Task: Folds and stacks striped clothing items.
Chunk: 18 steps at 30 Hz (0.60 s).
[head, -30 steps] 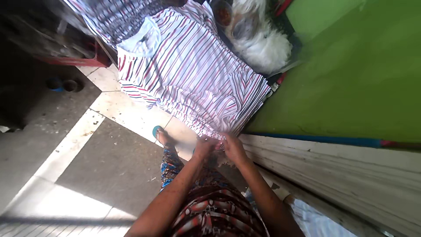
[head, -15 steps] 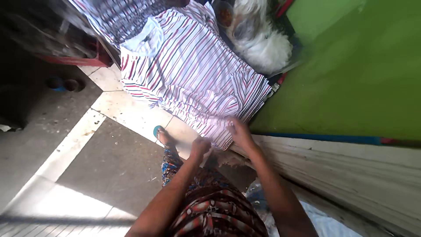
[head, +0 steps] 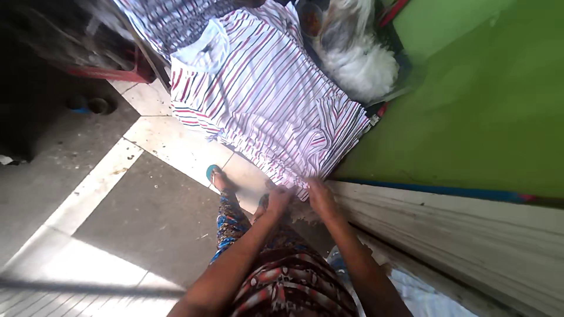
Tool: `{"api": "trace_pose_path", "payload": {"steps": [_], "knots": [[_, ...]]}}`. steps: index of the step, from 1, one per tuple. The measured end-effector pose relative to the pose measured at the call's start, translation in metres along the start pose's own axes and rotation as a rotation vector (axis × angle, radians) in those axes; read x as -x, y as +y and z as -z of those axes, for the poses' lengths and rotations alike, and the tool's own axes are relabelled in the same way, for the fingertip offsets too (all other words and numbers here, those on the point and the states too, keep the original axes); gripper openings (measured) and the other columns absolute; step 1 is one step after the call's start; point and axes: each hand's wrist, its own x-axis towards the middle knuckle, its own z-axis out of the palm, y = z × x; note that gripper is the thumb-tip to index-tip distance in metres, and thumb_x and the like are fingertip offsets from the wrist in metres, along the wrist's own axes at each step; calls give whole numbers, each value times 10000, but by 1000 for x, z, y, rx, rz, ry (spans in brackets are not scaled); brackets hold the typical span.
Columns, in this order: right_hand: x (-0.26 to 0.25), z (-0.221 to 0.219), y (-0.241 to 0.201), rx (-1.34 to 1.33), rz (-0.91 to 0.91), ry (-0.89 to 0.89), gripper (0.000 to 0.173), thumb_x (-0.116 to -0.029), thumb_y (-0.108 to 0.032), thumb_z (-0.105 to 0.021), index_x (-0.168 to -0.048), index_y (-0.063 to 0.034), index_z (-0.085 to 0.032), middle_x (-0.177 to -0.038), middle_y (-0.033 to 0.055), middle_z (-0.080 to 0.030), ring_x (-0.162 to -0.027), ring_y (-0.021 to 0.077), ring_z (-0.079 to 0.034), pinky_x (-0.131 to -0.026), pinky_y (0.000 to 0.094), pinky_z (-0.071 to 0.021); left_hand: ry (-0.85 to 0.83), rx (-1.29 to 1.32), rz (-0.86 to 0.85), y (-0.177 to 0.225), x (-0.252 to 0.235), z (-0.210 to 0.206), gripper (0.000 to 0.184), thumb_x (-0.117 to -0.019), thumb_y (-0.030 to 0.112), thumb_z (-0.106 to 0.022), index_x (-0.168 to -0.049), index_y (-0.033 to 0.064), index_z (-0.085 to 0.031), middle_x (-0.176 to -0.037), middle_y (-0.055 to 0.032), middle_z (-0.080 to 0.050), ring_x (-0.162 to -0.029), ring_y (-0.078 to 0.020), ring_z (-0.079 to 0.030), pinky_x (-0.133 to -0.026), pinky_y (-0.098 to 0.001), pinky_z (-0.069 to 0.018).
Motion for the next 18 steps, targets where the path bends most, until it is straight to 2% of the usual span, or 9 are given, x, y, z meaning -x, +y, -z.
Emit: {"api": "trace_pose_path", "payload": {"steps": [2, 5, 8, 11, 13, 18], "knots": [[2, 3, -1, -43, -13, 33, 286, -997, 11, -527, -1240, 98, -651, -1236, 296, -666, -1167, 439, -655, -1024, 524, -513, -9, 93, -20, 1, 1, -3, 202, -1050, 145, -571, -1028, -55, -554, -855, -99, -634, -726, -131, -659, -711, -291, -576], [3, 14, -11, -48, -92, -41, 330, -1021, -15, -495, -1311, 85, -617, -1310, 294, -631, -1229, 429, -622, -1071, 519, -479, -34, 190, 0, 7, 4, -6, 211, -1091, 134, -463, -1117, -69, -517, -813, -107, -677, -686, -147, -697, -673, -292, -603], [4, 15, -18, -23, -109, -66, 330, -1021, -20, -501, -1315, 78, -616, -1309, 292, -632, -1230, 428, -621, -1066, 517, -481, -31, 227, 23, 12, 6, -8, 198, -1100, 111, -420, -1116, -69, -500, -790, -107, -672, -663, -152, -700, -653, -289, -609], [3, 15, -20, -11, -117, -75, 327, -1018, -17, -507, -1312, 81, -614, -1293, 295, -636, -1207, 431, -632, -1048, 516, -493, -44, 219, 10, 17, 7, -10, 121, -1066, 49, -476, -1123, -57, -481, -786, -94, -658, -648, -136, -686, -652, -274, -601], [1, 17, -22, 2, -126, -88, 327, -1019, -22, -515, -1316, 75, -612, -1290, 291, -639, -1200, 428, -637, -1042, 514, -498, -66, 231, 22, 18, 8, -9, 148, -1040, 26, -533, -1150, -53, -475, -828, -98, -654, -670, -130, -681, -669, -267, -599], [-1, 24, -27, 39, -136, -227, 383, -1033, -54, -498, -1396, 52, -555, -1367, 275, -594, -1291, 400, -578, -1111, 483, -446, -5, 289, 88, 22, 10, -12, 183, -992, -28, -581, -1142, -65, -483, -780, -107, -649, -621, -135, -670, -616, -264, -595]]}}
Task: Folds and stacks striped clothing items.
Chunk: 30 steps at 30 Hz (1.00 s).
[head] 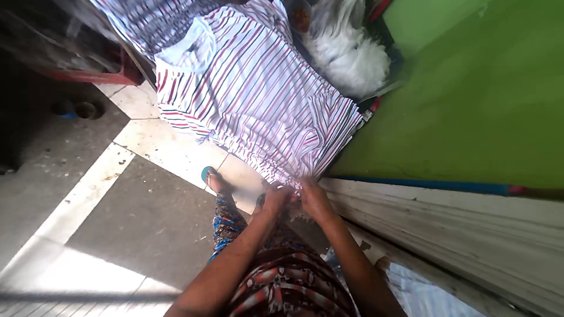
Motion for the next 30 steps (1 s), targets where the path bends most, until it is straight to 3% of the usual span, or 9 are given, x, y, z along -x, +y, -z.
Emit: {"api": "trace_pose_path", "payload": {"steps": [4, 8, 12, 15, 17, 21, 23, 27, 30], "knots": [[0, 2, 5, -4, 33, -87, 525, -1027, -246, -585, -1463, 31, -491, -1449, 258, -533, -1366, 375, -513, -1153, 464, -401, 26, -32, -16, -1, -5, 1, 202, -972, -29, -597, -1142, -59, -492, -759, -94, -622, -609, -122, -633, -591, -255, -564], [-3, -3, 6, 24, 58, -41, 448, -1028, -150, -580, -1421, 56, -525, -1404, 281, -565, -1333, 396, -545, -1130, 464, -426, 8, -76, -59, -2, -8, 1, 277, -973, -37, -600, -1212, -89, -472, -877, -136, -626, -687, -139, -651, -669, -275, -584], [-10, 7, 7, -72, 52, 7, 388, -1045, -132, -546, -1375, 71, -569, -1361, 278, -600, -1287, 399, -581, -1114, 489, -441, -32, -109, -111, 6, -6, 5, 186, -1020, 22, -555, -1174, -69, -503, -924, -123, -643, -762, -137, -657, -734, -286, -574], [-22, 31, 5, -132, 38, 118, 375, -1034, -95, -562, -1369, 74, -566, -1366, 282, -595, -1268, 410, -593, -1097, 530, -452, 38, -76, -81, 12, -2, 15, 262, -1076, 90, -473, -1278, -66, -535, -981, -139, -680, -768, -151, -675, -723, -291, -573], [-26, 55, 1, -134, 98, 294, 350, -1019, -82, -591, -1330, 79, -582, -1303, 294, -620, -1163, 424, -646, -1010, 547, -514, 109, -79, -45, 7, -4, 21, 272, -1094, 125, -449, -1263, -76, -521, -943, -135, -650, -733, -142, -653, -696, -277, -564], [-19, 74, -16, -109, 192, 600, 349, -1010, -68, -601, -1326, 76, -571, -1288, 287, -617, -1086, 397, -671, -897, 497, -572, 99, -149, 6, -13, -15, 27, 314, -1037, 122, -592, -1273, -78, -536, -1009, -167, -650, -785, -157, -652, -724, -289, -560], [-24, 48, -15, -50, 131, 519, 358, -1004, -71, -604, -1325, 87, -581, -1293, 298, -616, -1152, 426, -647, -966, 529, -546, 69, -202, -12, -19, -24, 24, 349, -1002, 151, -665, -1255, -70, -567, -1026, -177, -672, -816, -171, -669, -755, -312, -570], [-36, -14, 6, 11, 36, 102, 380, -1046, -84, -508, -1406, 21, -571, -1363, 263, -604, -1302, 403, -572, -1112, 511, -445, 99, -283, -41, -22, -33, 20, 306, -1000, 184, -676, -1152, -75, -618, -954, -159, -688, -787, -174, -674, -763, -334, -575], [-32, -18, 10, -110, 28, 120, 369, -1042, -91, -524, -1379, 44, -589, -1374, 265, -604, -1303, 388, -579, -1123, 481, -442, 99, -325, -30, -20, -28, 20, 260, -1005, 194, -669, -1047, -62, -654, -842, -110, -700, -702, -136, -673, -707, -304, -576]]}}
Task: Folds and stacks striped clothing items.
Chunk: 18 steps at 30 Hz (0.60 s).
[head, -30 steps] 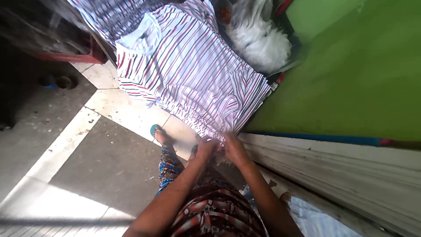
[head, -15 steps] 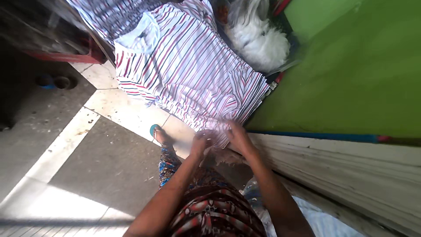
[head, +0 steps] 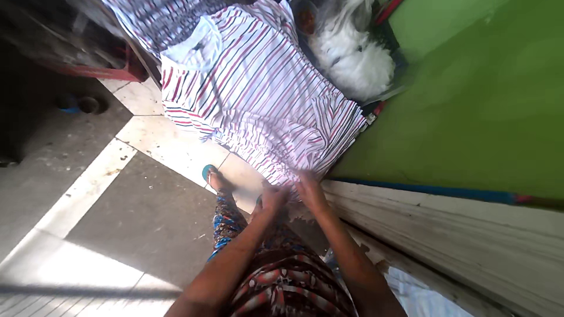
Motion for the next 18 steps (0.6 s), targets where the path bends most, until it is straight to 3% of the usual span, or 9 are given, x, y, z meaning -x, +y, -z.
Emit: {"api": "trace_pose_path", "payload": {"steps": [5, 12, 16, 18], "knots": [[0, 0, 6, -84, -13, 64, 358, -1025, -102, -572, -1333, 77, -600, -1340, 274, -617, -1255, 384, -609, -1091, 477, -468, -73, -50, 58, -3, -1, -4, 329, -1024, 267, -644, -1146, -38, -663, -949, -127, -706, -768, -147, -672, -741, -311, -562], [6, 7, 4, -119, -22, 43, 347, -1032, -99, -559, -1322, 86, -597, -1328, 274, -621, -1222, 375, -628, -1072, 462, -482, -88, 130, 38, 2, 10, -10, 230, -1049, 172, -575, -1035, -41, -660, -799, -63, -671, -654, -96, -629, -616, -247, -529], [11, 15, -4, -53, 7, -2, 359, -1036, -109, -546, -1343, 73, -596, -1348, 276, -611, -1265, 390, -601, -1096, 486, -462, -72, 253, -109, 1, 13, -13, 147, -1005, 54, -596, -878, -20, -587, -761, -52, -631, -670, -109, -624, -694, -279, -564], [12, 13, -5, 21, 22, -25, 357, -1046, -110, -527, -1353, 59, -590, -1341, 278, -610, -1265, 402, -598, -1092, 492, -466, -50, 309, -107, 3, 13, -14, 87, -974, 12, -628, -961, -49, -567, -769, -74, -641, -645, -124, -643, -671, -285, -587]]}}
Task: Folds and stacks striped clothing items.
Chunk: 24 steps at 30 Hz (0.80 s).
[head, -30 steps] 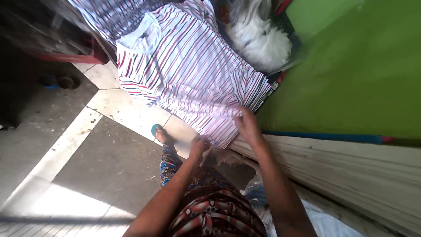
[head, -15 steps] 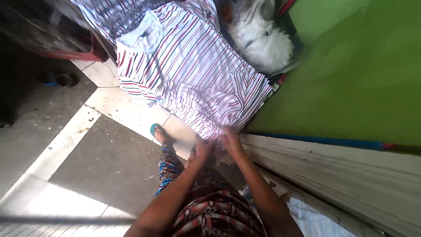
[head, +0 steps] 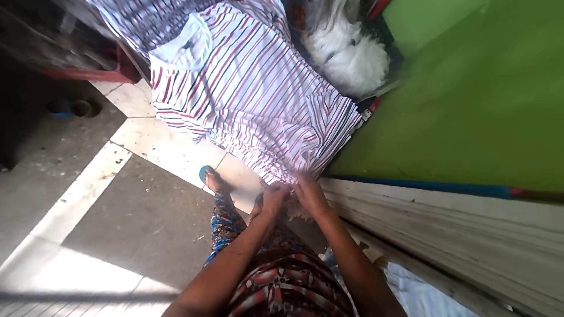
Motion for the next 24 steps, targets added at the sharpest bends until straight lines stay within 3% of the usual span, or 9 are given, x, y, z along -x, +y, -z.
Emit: {"api": "trace_pose_path", "payload": {"steps": [3, 9, 12, 14, 16, 19, 20, 24], "knots": [[0, -1, -1, 45, -9, -26, 364, -1045, -94, -511, -1374, 45, -582, -1344, 275, -610, -1265, 400, -599, -1091, 486, -467, 49, 90, 64, 6, 3, -2, 291, -962, -22, -646, -1201, -78, -490, -792, -108, -673, -616, -130, -664, -623, -269, -588], [4, 3, -8, 40, -35, -52, 353, -1041, -60, -513, -1368, 55, -581, -1329, 282, -613, -1248, 399, -609, -1084, 475, -471, 37, 105, 65, 13, 7, 0, 311, -997, -28, -570, -1279, -72, -448, -852, -123, -661, -652, -142, -673, -647, -281, -597], [3, 7, -12, 55, -48, -131, 398, -1053, -115, -513, -1420, 38, -538, -1389, 273, -575, -1305, 385, -568, -1122, 474, -437, 39, 87, 59, 17, 9, -1, 334, -996, -32, -568, -1298, -82, -435, -846, -132, -662, -660, -141, -674, -647, -277, -594], [3, 7, -11, 77, -38, -192, 491, -1045, -200, -549, -1483, 11, -476, -1444, 251, -534, -1361, 366, -516, -1158, 464, -400, 56, 76, 59, 19, 9, -3, 326, -983, -38, -579, -1279, -82, -451, -820, -127, -647, -646, -138, -648, -628, -277, -571], [2, 6, -9, 116, -13, -196, 498, -1041, -170, -551, -1491, 25, -463, -1452, 265, -526, -1379, 386, -497, -1167, 469, -386, 46, 20, 48, 24, 9, -3, 296, -982, -33, -582, -1249, -84, -465, -844, -127, -650, -685, -135, -658, -659, -279, -578], [-6, 12, -4, 58, -6, -94, 395, -1031, -68, -532, -1408, 50, -549, -1387, 285, -579, -1320, 407, -556, -1124, 502, -435, 9, -114, 11, 33, 9, 4, 313, -1012, 47, -580, -1297, -70, -524, -1098, -185, -667, -966, -193, -645, -853, -354, -528], [-9, 20, -3, 0, -9, -46, 393, -1024, -62, -552, -1398, 57, -553, -1383, 289, -579, -1304, 413, -566, -1111, 521, -444, 37, -114, 2, 36, 8, 8, 310, -1024, 64, -574, -1304, -65, -544, -1124, -194, -673, -993, -203, -651, -868, -363, -531], [-14, 46, -4, -150, 21, 271, 380, -983, -53, -638, -1333, 81, -575, -1293, 291, -622, -1100, 399, -670, -948, 518, -550, 164, -49, 63, 21, 2, 24, 216, -1071, 97, -488, -1170, -81, -560, -904, -127, -644, -749, -139, -637, -709, -277, -547]]}}
